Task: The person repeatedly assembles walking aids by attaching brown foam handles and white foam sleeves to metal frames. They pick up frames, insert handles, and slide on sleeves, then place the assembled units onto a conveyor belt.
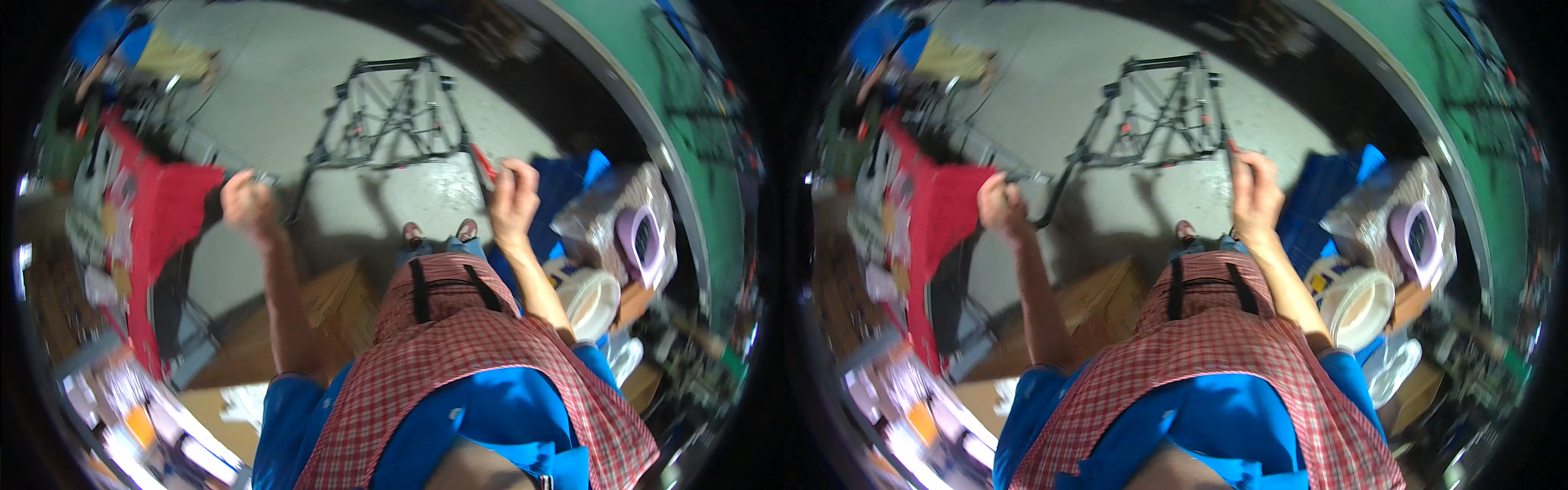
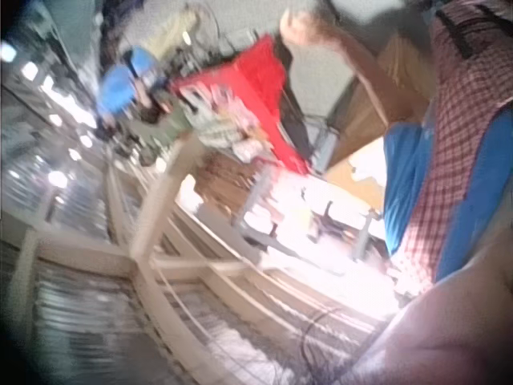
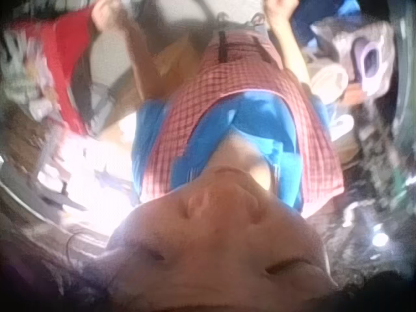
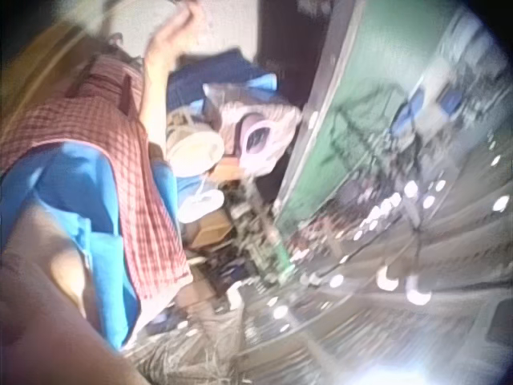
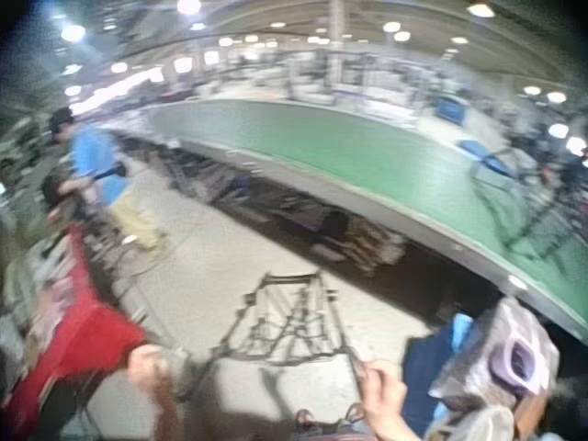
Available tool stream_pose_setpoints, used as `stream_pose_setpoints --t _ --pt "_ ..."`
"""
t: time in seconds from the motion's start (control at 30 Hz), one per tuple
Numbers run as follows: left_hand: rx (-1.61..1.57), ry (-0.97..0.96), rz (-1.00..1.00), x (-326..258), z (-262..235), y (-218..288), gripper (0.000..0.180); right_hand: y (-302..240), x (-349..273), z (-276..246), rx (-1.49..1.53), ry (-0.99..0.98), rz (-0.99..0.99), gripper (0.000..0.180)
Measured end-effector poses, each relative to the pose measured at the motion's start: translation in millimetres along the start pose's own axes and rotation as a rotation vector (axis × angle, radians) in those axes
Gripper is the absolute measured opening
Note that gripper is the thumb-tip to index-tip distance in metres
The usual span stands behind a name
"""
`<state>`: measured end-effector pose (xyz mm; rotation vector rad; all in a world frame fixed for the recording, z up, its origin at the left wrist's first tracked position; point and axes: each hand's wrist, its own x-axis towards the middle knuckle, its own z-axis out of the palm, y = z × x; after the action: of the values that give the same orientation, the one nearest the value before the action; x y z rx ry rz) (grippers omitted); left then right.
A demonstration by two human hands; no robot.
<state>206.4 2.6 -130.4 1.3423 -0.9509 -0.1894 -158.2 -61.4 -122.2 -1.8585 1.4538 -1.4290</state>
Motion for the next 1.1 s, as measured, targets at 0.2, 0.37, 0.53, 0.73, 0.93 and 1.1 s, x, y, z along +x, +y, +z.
stream_pose_setpoints --t 0.2,0.37,0.53,0.73,0.93,1.1 --pt "0.112 0.151 -0.399 9.7 19.9 30.1 0.019 10.0 5.6 0.4 0.161 0.105 -0.041 0.019" --pt "0.55 -0.032 0.221 -2.7 80.3 85.7 0.038 15.4 -10.8 -62.9 0.161 -0.178 0.067 0.072" --pt "-0.265 -0.647 -0.561 -114.8 233.3 158.8 0.054 38.9 -96.1 -186.3 -0.046 0.083 0.196 0.053" --pt "-0.355 -0.687 -0.896 -130.6 281.3 137.9 0.025 118.6 -273.7 -416.3 -0.179 0.963 0.892 0.02" --pt "-0.419 -0.788 -0.955 -159.2 316.9 156.0 0.018 241.5 -377.3 -579.0 -0.015 1.188 1.076 0.022" --pt "-0.434 -0.783 -0.873 -180.9 322.0 166.7 0.028 381.0 -469.9 -549.2 -0.391 0.729 1.793 0.036"
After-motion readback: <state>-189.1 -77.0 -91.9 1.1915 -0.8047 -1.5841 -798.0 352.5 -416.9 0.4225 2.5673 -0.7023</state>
